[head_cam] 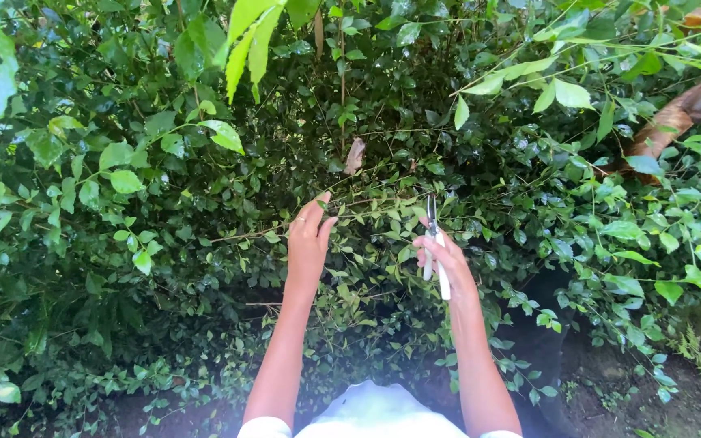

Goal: Trim or prune a bush using handheld pruning shears.

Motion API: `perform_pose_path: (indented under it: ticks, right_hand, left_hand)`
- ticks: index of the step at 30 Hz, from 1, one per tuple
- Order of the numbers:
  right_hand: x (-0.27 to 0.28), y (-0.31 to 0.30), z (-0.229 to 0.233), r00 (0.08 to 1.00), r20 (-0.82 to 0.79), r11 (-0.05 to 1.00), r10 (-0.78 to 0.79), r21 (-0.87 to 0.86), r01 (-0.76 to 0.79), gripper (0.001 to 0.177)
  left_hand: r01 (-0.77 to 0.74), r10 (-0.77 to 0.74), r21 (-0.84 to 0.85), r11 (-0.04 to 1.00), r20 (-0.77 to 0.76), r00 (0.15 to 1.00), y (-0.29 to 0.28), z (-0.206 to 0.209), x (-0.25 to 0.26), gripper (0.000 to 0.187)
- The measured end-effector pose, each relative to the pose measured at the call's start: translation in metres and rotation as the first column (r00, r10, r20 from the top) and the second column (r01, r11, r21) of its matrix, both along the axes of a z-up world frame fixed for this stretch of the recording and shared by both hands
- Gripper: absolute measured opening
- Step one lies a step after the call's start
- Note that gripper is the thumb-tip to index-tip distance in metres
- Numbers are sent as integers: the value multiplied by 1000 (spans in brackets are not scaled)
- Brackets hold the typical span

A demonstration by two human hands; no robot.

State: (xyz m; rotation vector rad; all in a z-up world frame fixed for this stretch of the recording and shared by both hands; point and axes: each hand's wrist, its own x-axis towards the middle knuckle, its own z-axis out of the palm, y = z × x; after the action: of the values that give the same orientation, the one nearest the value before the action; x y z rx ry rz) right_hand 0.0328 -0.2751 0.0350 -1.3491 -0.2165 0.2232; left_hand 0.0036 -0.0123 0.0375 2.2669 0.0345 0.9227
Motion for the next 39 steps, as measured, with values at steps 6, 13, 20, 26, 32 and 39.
perform_pose_path:
  ticks: [6,13,20,26,32,39]
  right_hand:
    - [2,3,-11,998,-62,999,-9,40,12,67]
    - [2,11,-17,997,-77,996,-12,87,19,68]
    - [1,15,-16,999,-47,995,-7,96,11,69]
    - [-3,15,-15,999,-41,996,-24,90,27,67]
    - [-8,15,-14,999,-49,997,-12,77,16,66]
    - [-9,16,-25,997,-67,998,-25,59,29,67]
  left_hand:
    - [14,-19,-140,990,-33,999,-5,24,-29,51]
    - [9,-8,-168,986,7,1000,18,17,-33,44]
    - [-70,75,-120,990,31,997,31,11,-38,15]
    - [-125,126,-25,992,19,992,36,5,-38,17]
    - [-21,23,29,999,-68,997,40,1,-38,29]
    - [11,13,104,995,-224,975,39,-6,-26,39]
